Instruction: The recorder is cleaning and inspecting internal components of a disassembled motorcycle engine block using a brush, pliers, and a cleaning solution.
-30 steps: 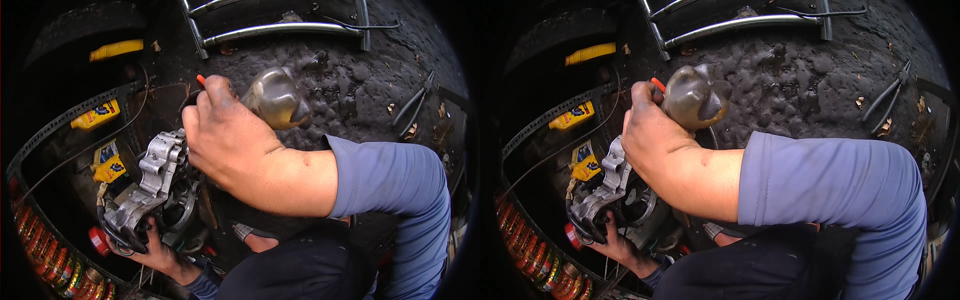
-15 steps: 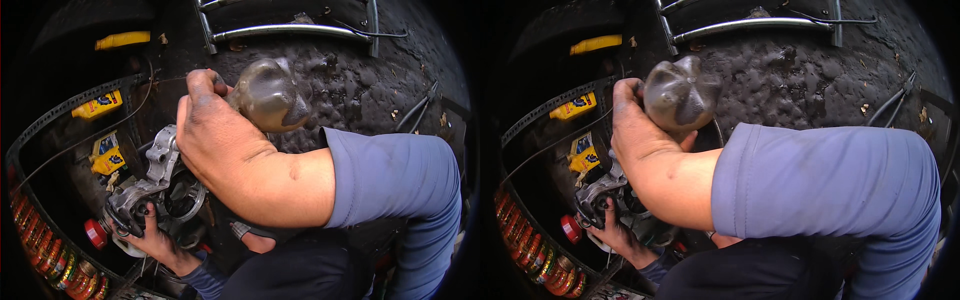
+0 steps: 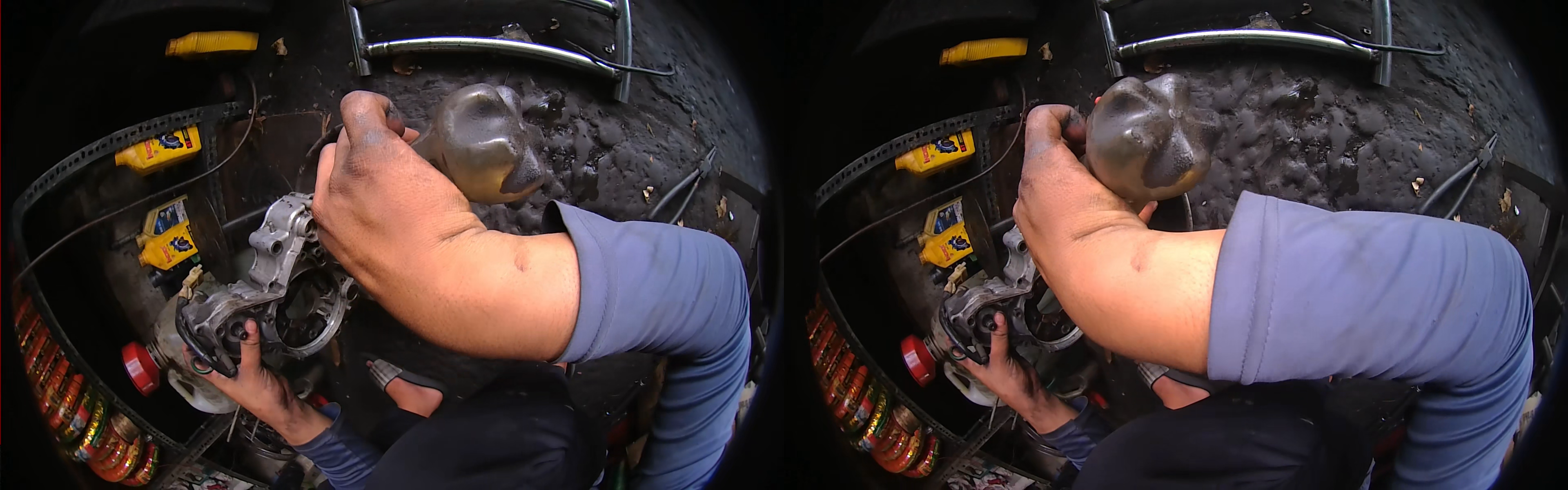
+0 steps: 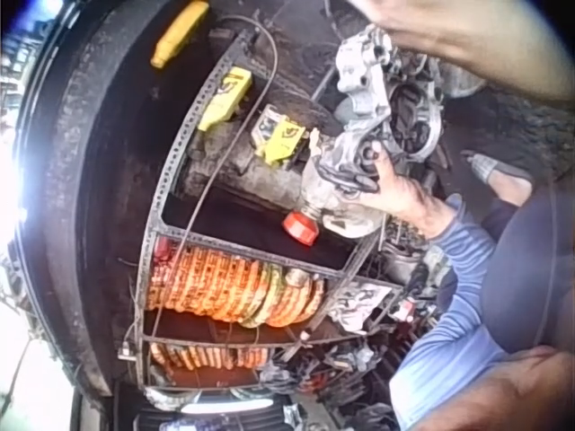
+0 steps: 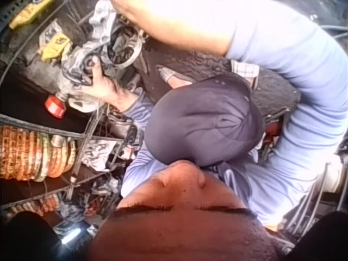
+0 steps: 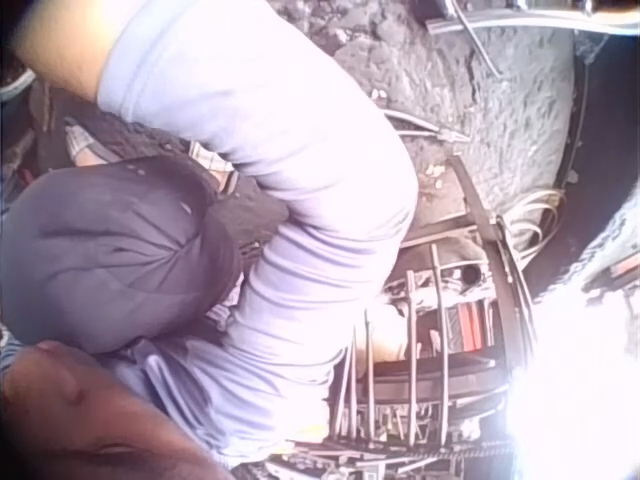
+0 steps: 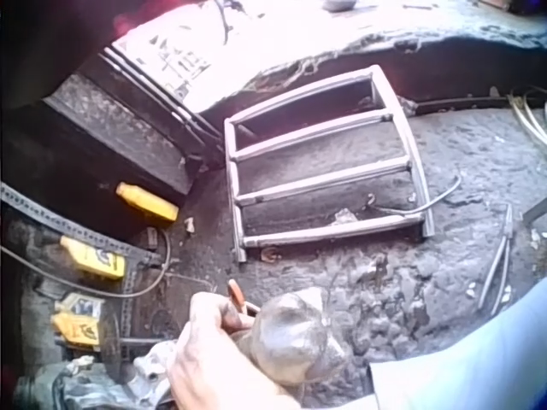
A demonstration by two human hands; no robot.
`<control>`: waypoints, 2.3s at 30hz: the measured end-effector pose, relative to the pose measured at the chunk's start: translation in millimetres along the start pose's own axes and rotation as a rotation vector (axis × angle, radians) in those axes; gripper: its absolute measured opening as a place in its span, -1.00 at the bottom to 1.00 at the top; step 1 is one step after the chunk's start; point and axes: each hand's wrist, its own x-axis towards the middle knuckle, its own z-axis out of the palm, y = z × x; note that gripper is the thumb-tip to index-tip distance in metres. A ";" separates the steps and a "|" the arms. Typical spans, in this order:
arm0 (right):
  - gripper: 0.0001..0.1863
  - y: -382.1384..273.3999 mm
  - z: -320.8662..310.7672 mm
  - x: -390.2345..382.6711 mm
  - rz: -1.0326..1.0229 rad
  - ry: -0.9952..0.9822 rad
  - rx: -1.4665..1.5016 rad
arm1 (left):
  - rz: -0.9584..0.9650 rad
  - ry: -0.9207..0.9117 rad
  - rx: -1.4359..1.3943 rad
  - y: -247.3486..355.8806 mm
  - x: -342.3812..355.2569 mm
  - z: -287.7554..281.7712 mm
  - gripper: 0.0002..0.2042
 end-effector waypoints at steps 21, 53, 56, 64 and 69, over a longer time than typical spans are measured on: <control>-0.58 -4.2 4.9 6.5 -0.084 -0.038 -0.023 | 0.407 0.007 0.358 2.1 -7.4 -0.6 -0.15; -0.70 -14.8 15.1 -6.6 0.011 0.053 0.115 | 0.141 0.030 0.066 9.2 -3.5 4.0 -0.28; -0.70 -15.3 14.3 -1.3 -0.070 -0.044 0.155 | 0.150 0.045 0.108 8.6 -4.1 4.1 -0.26; -0.60 -18.3 10.6 4.2 -0.069 -0.101 0.125 | 0.241 -0.006 0.155 6.7 -5.2 0.0 -0.28; -0.57 -20.5 10.3 5.2 -0.082 -0.105 0.125 | 0.256 0.003 0.153 9.7 -7.1 1.1 -0.27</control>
